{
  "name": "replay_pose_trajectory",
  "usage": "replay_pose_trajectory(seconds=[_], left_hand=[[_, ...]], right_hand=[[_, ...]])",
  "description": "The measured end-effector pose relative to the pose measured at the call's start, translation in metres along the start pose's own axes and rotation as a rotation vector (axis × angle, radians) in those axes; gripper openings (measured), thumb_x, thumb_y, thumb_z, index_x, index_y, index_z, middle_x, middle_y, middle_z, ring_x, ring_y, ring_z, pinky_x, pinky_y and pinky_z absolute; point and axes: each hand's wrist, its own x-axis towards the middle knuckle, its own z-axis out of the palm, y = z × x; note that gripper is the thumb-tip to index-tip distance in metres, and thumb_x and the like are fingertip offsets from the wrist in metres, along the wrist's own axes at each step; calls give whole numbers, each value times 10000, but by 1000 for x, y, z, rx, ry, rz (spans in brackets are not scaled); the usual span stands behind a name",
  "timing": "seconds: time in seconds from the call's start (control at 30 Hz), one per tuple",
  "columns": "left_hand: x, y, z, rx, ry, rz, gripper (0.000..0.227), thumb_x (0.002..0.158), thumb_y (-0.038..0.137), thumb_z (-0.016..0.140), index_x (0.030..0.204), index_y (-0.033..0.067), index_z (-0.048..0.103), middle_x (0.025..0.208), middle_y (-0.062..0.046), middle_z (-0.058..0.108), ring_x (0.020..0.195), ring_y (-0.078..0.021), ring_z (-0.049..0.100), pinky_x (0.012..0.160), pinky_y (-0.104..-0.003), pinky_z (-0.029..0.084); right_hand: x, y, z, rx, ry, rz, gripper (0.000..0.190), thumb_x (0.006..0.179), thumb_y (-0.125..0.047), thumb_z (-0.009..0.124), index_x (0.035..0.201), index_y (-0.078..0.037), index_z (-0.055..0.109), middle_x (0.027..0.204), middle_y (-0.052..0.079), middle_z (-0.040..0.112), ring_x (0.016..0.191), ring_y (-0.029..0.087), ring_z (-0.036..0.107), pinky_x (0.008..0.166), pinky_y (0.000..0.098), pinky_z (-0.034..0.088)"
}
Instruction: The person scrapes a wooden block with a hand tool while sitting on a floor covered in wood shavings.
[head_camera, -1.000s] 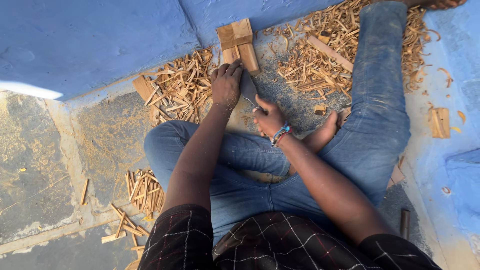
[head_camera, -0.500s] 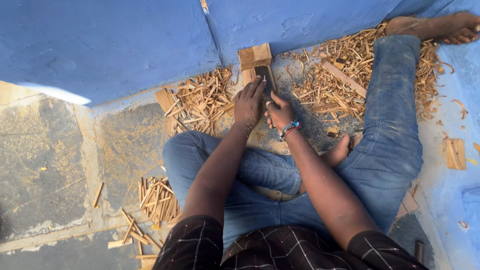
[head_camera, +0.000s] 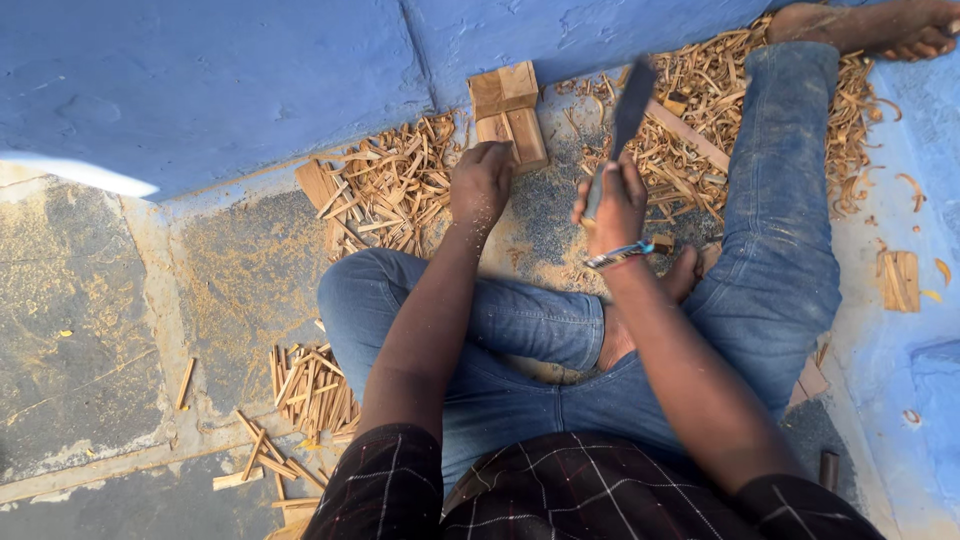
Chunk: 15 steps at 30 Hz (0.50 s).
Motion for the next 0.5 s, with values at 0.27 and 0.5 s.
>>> replay_pose_trajectory(seconds=[0.27,0.5], left_hand=[[4,5,5,175,-106,25,180,894,192,693,1057,128,732,1180,-1,696,1046,-294,635,885,-446,511],[3,-6,12,130,-10,-4,147,881,181,691,1018,148,732,1163,22,723,1050,-258,646,885,-441,501]], right_hand=[[-19,47,-22,-422,-126,285,632,997,-120,567,1588,-104,341,779,69,632,508,133,559,413,317,467],[-21,50,-16,-400,-217,294,605,994,-121,584,1575,-103,419,810,79,642,578,150,603,479,312,516]])
